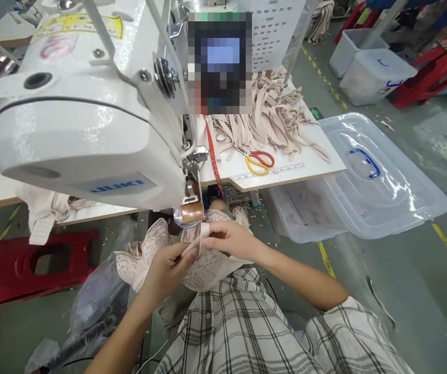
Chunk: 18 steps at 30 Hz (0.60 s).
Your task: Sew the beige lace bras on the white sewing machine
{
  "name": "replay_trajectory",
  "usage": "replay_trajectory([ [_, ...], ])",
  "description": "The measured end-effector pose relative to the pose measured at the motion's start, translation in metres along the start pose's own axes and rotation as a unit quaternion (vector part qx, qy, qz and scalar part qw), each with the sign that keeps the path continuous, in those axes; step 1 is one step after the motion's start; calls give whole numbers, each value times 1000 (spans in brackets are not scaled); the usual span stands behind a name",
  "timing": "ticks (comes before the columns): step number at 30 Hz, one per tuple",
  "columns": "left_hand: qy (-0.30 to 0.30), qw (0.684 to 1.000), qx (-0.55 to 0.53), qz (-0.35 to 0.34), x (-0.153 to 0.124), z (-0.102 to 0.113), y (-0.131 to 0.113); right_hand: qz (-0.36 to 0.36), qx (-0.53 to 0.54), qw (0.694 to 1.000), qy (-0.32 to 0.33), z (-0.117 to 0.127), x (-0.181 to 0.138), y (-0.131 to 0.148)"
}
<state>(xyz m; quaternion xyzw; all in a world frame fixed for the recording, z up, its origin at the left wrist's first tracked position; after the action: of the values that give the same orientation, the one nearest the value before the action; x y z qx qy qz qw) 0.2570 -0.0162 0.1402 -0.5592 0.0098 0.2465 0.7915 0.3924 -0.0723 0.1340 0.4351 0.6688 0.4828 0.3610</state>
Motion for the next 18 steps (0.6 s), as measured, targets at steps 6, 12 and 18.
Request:
replay_trajectory([
  [6,-3,997,0,-82,-2,-4,-7,56,-105,989,-91,-2,-5,10],
  [12,-187,976,15,-115,-13,-21,2,19,-1,993,-117,8,-4,9],
  [18,-163,930,246,-217,-7,8,-33,13,6,987,-157,44,5,24],
])
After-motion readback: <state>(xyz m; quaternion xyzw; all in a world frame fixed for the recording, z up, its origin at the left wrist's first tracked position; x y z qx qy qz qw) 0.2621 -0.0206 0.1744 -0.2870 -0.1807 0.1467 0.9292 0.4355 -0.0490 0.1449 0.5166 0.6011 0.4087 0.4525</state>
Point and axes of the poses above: each hand's wrist, its own x-axis towards the middle knuckle, its own z-axis out of the back of the hand, y = z × x, the point moved 6 cm from there along x, towards the middle knuckle, and after that the axes turned 15 degrees about y, right-handed, at the moved point
